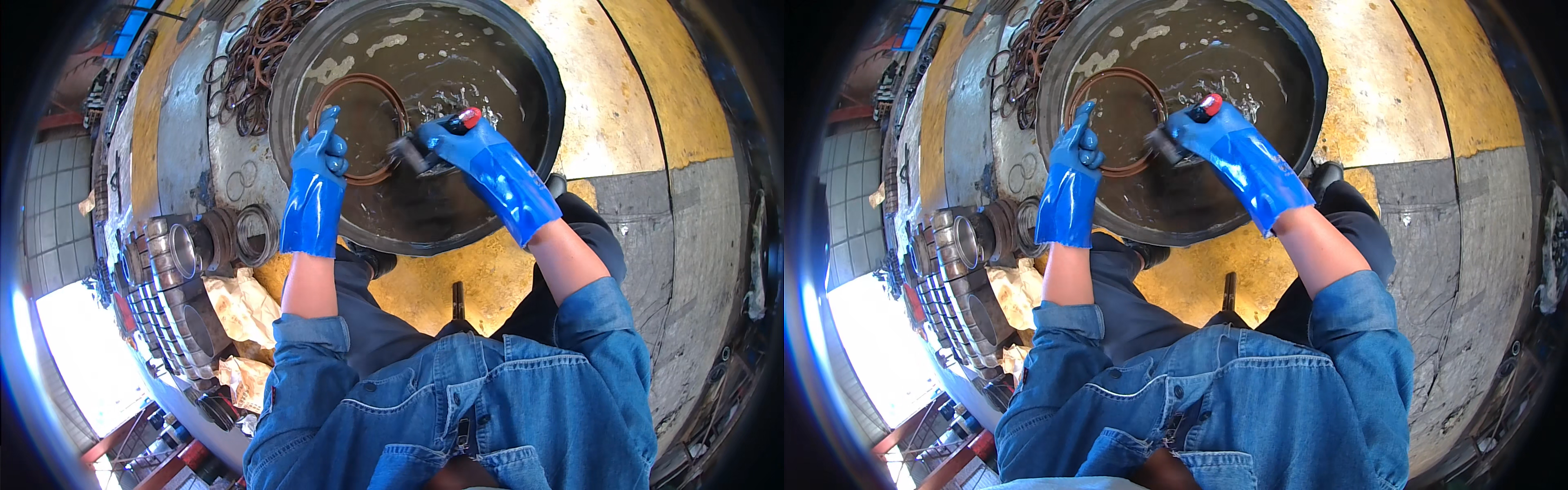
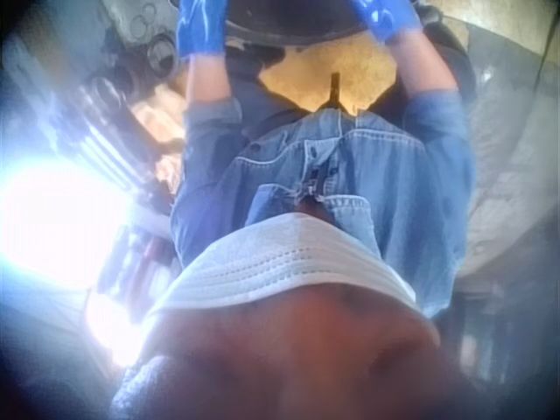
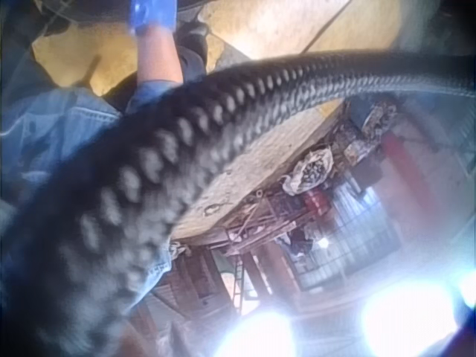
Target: The person cleans metal rings by submerging them in a bucket of liquid and scrubbing them with a brush.
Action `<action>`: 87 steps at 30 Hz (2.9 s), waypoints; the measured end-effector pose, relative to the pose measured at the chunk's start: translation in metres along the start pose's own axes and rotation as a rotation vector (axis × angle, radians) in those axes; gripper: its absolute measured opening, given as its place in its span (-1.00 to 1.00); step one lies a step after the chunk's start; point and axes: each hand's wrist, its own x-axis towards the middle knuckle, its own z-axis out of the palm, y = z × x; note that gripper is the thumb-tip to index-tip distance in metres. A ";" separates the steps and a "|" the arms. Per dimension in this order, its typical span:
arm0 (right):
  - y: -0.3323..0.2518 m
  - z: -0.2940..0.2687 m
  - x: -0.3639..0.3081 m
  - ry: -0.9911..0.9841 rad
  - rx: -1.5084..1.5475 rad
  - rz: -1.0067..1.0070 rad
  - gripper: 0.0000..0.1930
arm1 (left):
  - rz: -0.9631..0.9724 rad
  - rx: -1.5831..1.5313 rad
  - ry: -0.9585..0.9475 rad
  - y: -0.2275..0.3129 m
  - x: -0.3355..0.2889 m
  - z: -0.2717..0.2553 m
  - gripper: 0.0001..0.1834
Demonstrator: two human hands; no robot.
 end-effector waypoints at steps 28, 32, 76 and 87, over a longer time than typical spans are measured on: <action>0.004 -0.022 0.022 0.337 -0.121 -0.339 -0.78 | -0.319 -0.270 -0.321 -0.012 0.007 -0.003 -0.38; 0.008 -0.019 0.034 0.311 -0.170 -0.383 -0.77 | -0.322 -0.374 -0.475 -0.015 0.007 -0.003 -0.33; -0.020 -0.050 0.011 0.596 -0.353 -0.726 -0.79 | 1.032 1.653 -0.526 -0.059 -0.043 0.041 -0.93; -0.034 -0.081 0.007 0.668 -0.173 -0.452 -0.75 | 1.481 1.925 -0.109 0.066 0.002 0.063 -0.93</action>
